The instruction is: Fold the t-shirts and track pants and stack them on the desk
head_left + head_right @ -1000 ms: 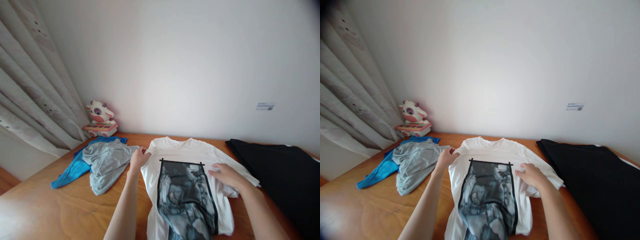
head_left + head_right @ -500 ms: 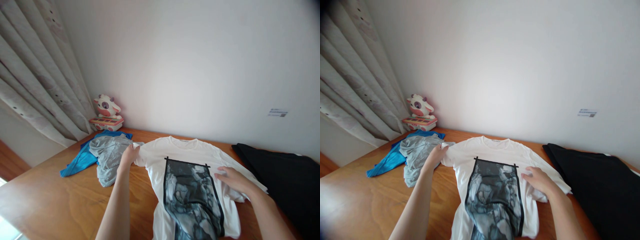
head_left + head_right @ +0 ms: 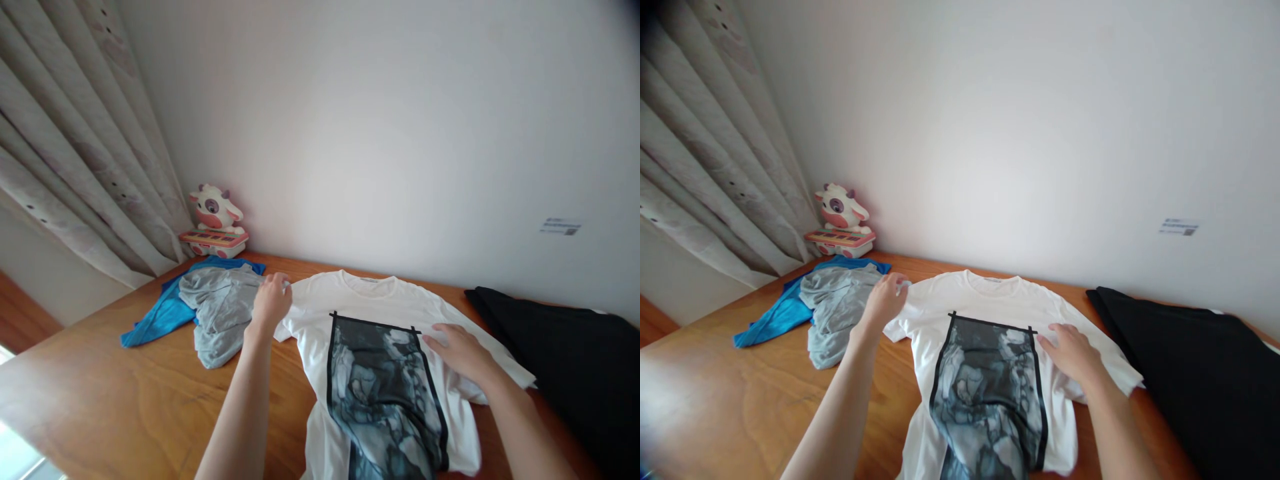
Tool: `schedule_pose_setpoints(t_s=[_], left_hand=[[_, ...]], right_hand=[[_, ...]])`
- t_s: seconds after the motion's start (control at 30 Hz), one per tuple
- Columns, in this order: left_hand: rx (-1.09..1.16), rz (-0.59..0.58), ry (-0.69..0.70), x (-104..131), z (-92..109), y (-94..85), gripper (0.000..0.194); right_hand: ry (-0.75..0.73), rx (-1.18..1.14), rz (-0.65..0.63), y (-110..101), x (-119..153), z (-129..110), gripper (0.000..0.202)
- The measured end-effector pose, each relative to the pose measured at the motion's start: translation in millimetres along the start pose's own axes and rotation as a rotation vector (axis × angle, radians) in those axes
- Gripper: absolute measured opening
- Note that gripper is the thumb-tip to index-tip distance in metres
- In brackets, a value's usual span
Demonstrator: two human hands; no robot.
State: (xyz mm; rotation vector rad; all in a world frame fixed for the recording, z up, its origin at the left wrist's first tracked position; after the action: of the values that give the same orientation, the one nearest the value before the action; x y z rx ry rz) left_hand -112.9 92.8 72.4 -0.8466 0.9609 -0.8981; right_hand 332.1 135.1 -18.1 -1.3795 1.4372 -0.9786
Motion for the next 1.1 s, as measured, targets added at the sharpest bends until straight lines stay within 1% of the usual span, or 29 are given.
schedule_pose_setpoints(t_s=[0.03, 0.07, 0.1, 0.17, 0.23, 0.33, 0.4, 0.5, 0.57, 0.63, 0.7, 0.73, 0.77, 0.83, 0.87, 0.9, 0.93, 1.0, 1.03, 1.1], left_hand=[[0.017, -0.065, 0.075, 1.2, 9.8, 10.7, 0.033], [0.024, -0.124, 0.117, 3.7, 18.0, 22.0, 0.033], [0.021, -0.169, 0.134, 7.1, 24.4, 33.3, 0.033], [-0.001, -0.22, 0.123, 15.8, 31.7, 53.8, 0.035], [-0.03, -0.237, 0.092, 24.2, 33.0, 69.2, 0.049], [-0.086, -0.224, 0.036, 31.2, 29.7, 80.7, 0.076], [-0.125, -0.237, 0.018, 30.8, 27.5, 83.3, 0.088], [-0.162, -0.335, 0.017, 22.8, 24.6, 82.3, 0.1], [-0.205, -0.421, 0.013, 13.6, 23.5, 77.3, 0.104], [-0.271, -0.477, 0.008, 3.4, 27.0, 68.6, 0.107], [-0.347, -0.48, 0.023, -3.3, 40.4, 58.7, 0.103], [-0.377, -0.461, 0.048, -3.6, 51.8, 54.8, 0.096], [-0.391, -0.427, 0.09, -0.8, 66.3, 52.1, 0.084], [-0.362, -0.345, 0.221, 15.6, 101.2, 52.3, 0.059], [-0.304, -0.306, 0.303, 28.8, 119.3, 55.2, 0.052], [-0.227, -0.283, 0.367, 44.4, 135.3, 59.8, 0.052], [-0.156, -0.292, 0.427, 61.4, 148.4, 66.0, 0.056], [-0.069, -0.311, 0.526, 93.5, 164.3, 78.8, 0.066], [-0.048, -0.331, 0.548, 106.4, 166.7, 84.4, 0.071], [-0.029, -0.383, 0.562, 123.2, 164.1, 91.9, 0.078]], right_hand=[[-0.009, 0.023, -0.009, 1.3, 0.1, -5.1, 0.057], [-0.012, 0.041, -0.019, 2.7, 0.5, -9.5, 0.059], [-0.007, 0.055, -0.033, 4.3, 1.1, -12.7, 0.059], [0.018, 0.074, -0.057, 7.9, 3.2, -15.5, 0.056], [0.035, 0.1, -0.066, 11.7, 5.6, -15.6, 0.053], [0.026, 0.143, -0.03, 16.5, 9.2, -16.6, 0.052], [0.027, 0.161, 0.008, 18.6, 11.8, -19.4, 0.055], [0.04, 0.165, 0.03, 19.5, 16.3, -25.9, 0.057], [0.05, 0.159, 0.011, 18.3, 18.9, -30.4, 0.058], [0.051, 0.139, -0.009, 15.7, 20.4, -34.9, 0.058], [0.028, 0.099, -0.012, 11.5, 19.9, -40.1, 0.057], [0.004, 0.072, -0.004, 8.8, 18.8, -43.0, 0.056], [-0.024, 0.044, 0.01, 5.7, 17.4, -45.9, 0.054], [-0.065, -0.004, 0.056, -2.2, 13.8, -49.8, 0.044], [-0.061, -0.017, 0.09, -6.7, 12.2, -49.7, 0.039], [-0.034, -0.021, 0.131, -11.4, 11.1, -47.5, 0.037], [0.012, -0.017, 0.175, -15.9, 10.7, -43.4, 0.038], [0.129, 0.002, 0.273, -22.9, 12.6, -30.4, 0.044], [0.204, 0.02, 0.311, -24.4, 14.9, -21.9, 0.047], [0.356, 0.063, 0.34, -22.6, 20.5, -4.9, 0.054]])
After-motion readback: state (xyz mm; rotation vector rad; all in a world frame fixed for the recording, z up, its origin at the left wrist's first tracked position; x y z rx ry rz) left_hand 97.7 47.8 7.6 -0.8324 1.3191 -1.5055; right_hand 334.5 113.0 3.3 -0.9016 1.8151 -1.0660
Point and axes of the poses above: each hand's wrist, its own x-axis away from the middle knuckle, its own y-axis out of the palm, z = x × y, the point moved 3 cm from there along -x, towards the middle knuckle, and after that the axes turned 1 degree about z, right-handed, at the moved point
